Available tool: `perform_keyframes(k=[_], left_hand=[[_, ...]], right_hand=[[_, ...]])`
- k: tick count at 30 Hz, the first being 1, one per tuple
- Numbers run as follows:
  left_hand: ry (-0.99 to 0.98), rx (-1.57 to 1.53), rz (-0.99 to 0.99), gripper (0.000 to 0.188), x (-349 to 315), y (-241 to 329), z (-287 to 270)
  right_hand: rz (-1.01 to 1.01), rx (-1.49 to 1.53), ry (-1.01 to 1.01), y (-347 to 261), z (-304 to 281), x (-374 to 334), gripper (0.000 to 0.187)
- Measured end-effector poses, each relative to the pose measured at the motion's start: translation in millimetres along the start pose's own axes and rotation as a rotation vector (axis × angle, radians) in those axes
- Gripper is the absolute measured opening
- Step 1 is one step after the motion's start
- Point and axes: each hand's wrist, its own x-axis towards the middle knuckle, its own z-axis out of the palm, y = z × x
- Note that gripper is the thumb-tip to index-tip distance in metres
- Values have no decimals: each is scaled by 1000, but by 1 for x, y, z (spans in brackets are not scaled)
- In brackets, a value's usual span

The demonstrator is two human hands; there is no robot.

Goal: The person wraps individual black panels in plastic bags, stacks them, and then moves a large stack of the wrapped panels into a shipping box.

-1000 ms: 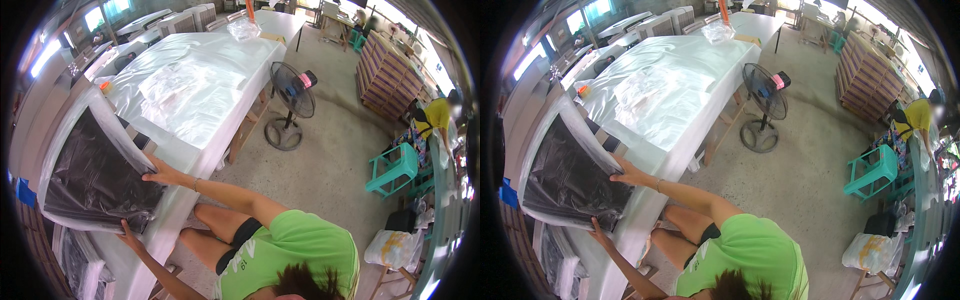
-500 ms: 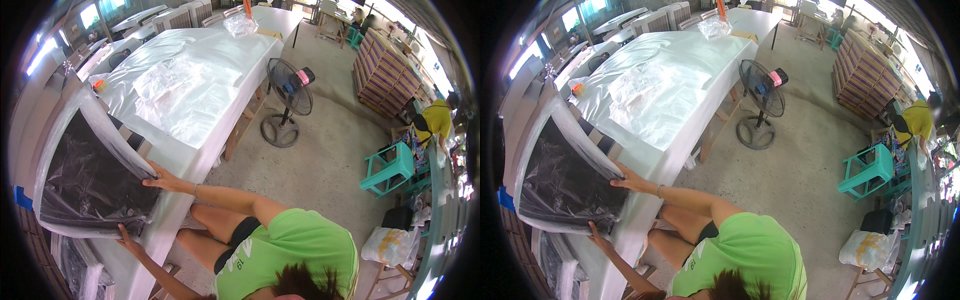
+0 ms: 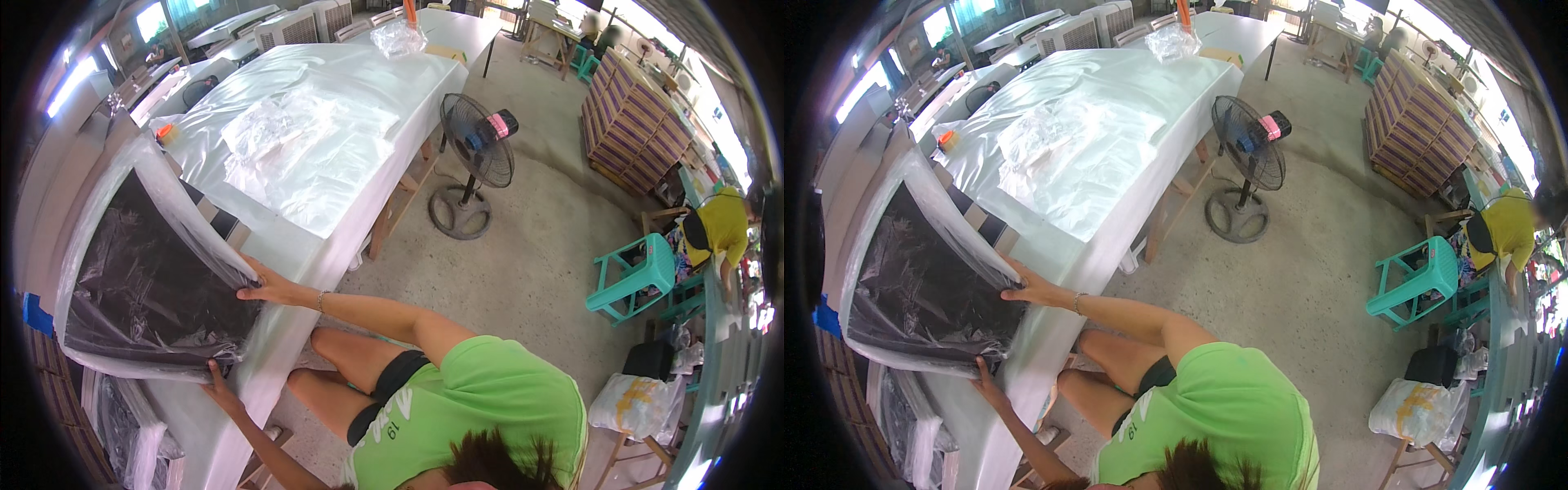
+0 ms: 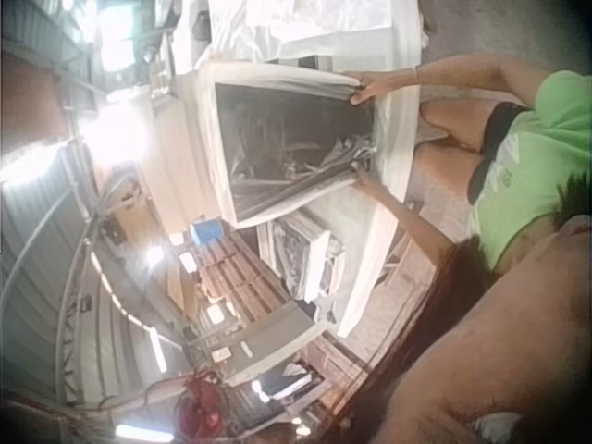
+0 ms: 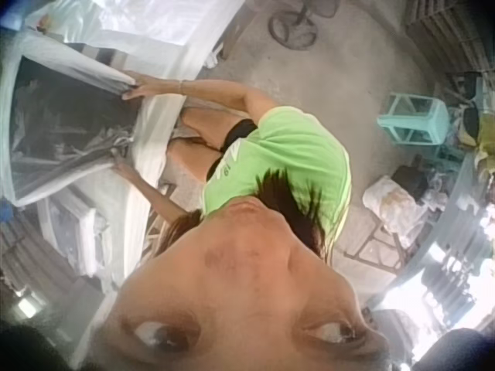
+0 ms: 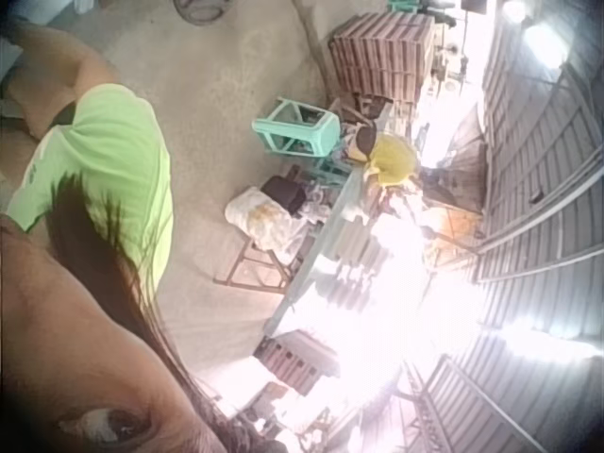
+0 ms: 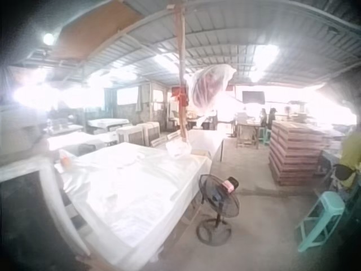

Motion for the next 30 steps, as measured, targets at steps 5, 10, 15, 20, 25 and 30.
perform_keyframes(k=[5,10,15,20,25,30], left_hand=[[-8,21,50,82,-2,10,9],[10,121,128,84,7,5,4],[111,152,349,86,26,57,-15],[238,205,376,80,65,143,-15],[68,-130,231,70,91,160,-18],[48,-307,159,65,88,159,-4]], right_hand=[[10,3,70,-2,1,-4,94],[24,-41,83,7,-4,-3,88],[-82,-317,47,-29,-3,19,82],[-282,-238,88,-99,15,67,80],[-244,-95,98,-123,34,77,69],[-346,-77,195,-113,35,76,62]])
